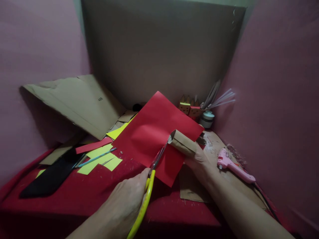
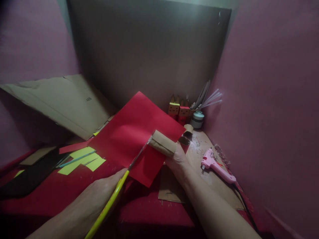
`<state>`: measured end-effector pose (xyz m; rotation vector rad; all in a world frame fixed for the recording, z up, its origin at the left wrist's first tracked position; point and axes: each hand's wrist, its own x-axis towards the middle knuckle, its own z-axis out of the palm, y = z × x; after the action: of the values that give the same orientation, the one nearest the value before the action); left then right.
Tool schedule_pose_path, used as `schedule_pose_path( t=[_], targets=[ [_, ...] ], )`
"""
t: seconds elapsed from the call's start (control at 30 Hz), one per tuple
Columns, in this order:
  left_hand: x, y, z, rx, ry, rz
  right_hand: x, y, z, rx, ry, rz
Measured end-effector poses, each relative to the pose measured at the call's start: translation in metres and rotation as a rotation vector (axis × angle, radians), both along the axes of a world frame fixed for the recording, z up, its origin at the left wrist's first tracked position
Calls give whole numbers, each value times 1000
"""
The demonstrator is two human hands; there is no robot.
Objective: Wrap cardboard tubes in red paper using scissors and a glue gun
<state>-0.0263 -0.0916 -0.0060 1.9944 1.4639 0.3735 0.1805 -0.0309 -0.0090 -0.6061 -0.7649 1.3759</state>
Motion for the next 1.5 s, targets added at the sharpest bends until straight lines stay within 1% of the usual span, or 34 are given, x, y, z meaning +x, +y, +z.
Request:
schedule_pose_path(
  t=[0.07, 0.17, 0.33, 0.5, 0.67, 0.77, 0.87, 0.97, 1.03, 1.1, 1.17, 1.27, 1.37, 1.43, 1.5],
  targets=[
    [-1, 2, -4, 14, -17, -20, 0, 0, 1, 11, -3, -5],
    [2, 2, -4, 28, -10, -42, 0, 0, 2, 21, -27, -1],
    [7, -2, 8, 30, 95, -39, 0, 1, 1, 15, -3, 8],
    [9, -7, 17, 49, 140, -40, 0, 4, -3, 22, 39, 19],
    [9, -6, 14, 28, 121, -44, 0, 3, -5, 2, 62, 38],
    [10, -7, 13, -3, 78, -1, 1, 3, -6, 2, 75, 25],
    [12, -8, 13, -61, -23, 70, 1, 4, -7, -3, 55, 9],
    [13, -7, 13, -127, -145, 101, 1, 3, -5, 6, 23, -4],
    [14, -5, 13, -225, -232, 164, 0, 1, -3, 17, 14, -14],
    [17, -5, 14, -344, -333, 267, 0, -1, -1, 21, 14, -14],
    [21, -6, 16, -428, -435, 365, -1, -3, 0, 25, 23, -9],
    [27, -9, 23, -525, -601, 433, 0, -2, -2, 39, 59, -18],
    [33, -10, 31, -652, -771, 466, 1, 0, -4, 39, 81, -25],
    [34, -10, 35, -692, -792, 472, 1, 1, -5, 36, 73, -17],
    [32, -8, 35, -672, -711, 444, 0, 2, -6, 39, 70, -14]
  ],
)
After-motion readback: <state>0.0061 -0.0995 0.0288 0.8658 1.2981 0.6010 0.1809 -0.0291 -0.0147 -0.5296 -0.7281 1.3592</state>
